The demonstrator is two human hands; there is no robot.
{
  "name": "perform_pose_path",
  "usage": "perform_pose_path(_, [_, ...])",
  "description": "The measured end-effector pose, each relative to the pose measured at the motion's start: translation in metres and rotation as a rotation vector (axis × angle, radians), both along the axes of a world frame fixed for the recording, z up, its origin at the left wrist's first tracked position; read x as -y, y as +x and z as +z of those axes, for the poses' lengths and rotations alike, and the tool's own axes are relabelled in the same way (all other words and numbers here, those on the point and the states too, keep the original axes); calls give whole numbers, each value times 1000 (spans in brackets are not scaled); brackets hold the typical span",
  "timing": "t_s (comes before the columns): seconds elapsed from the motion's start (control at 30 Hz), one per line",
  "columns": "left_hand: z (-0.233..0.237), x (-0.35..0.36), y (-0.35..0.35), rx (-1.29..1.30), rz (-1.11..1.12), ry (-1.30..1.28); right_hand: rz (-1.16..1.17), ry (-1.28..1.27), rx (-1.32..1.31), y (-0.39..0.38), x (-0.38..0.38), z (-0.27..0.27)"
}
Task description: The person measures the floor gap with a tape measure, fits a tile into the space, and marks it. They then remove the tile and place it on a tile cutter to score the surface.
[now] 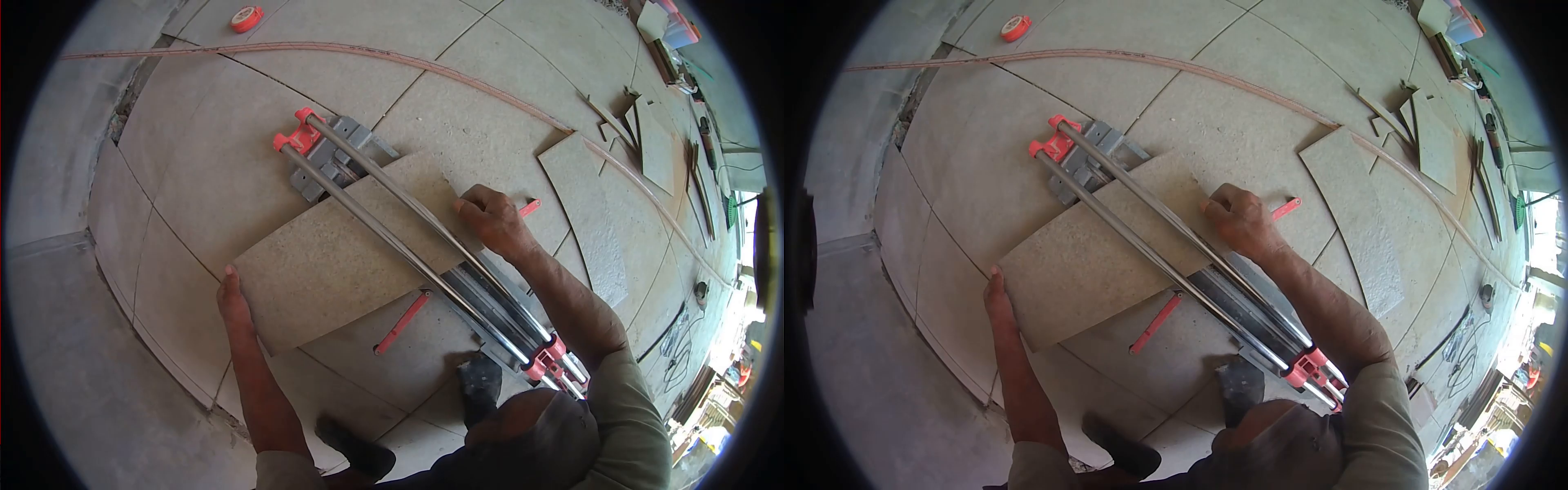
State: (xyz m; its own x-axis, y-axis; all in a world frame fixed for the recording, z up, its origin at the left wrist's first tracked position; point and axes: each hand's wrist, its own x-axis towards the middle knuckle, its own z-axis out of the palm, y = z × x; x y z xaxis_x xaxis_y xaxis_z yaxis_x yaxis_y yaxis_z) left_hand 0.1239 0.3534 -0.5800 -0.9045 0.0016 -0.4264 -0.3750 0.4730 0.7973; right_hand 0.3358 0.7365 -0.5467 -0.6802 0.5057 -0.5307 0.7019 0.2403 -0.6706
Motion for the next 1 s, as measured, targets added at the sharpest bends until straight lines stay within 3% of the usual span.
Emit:
perform_pose_path(0.17, [-11, -13, 37, -25, 147, 59, 55, 269, -196, -24, -14, -22])
perform_pose_path(0.37, [-25, -18, 61, -67, 318, 12, -13, 272, -227, -43, -16, -30])
perform_pose_path(0.9, [-28, -18, 57, -76, 270, 86, -55, 333, -253, -47, -18, -39])
perform_pose_path(1.0, [-30, -17, 58, -84, 298, 91, -138, 138, -252, -47, -22, -38])
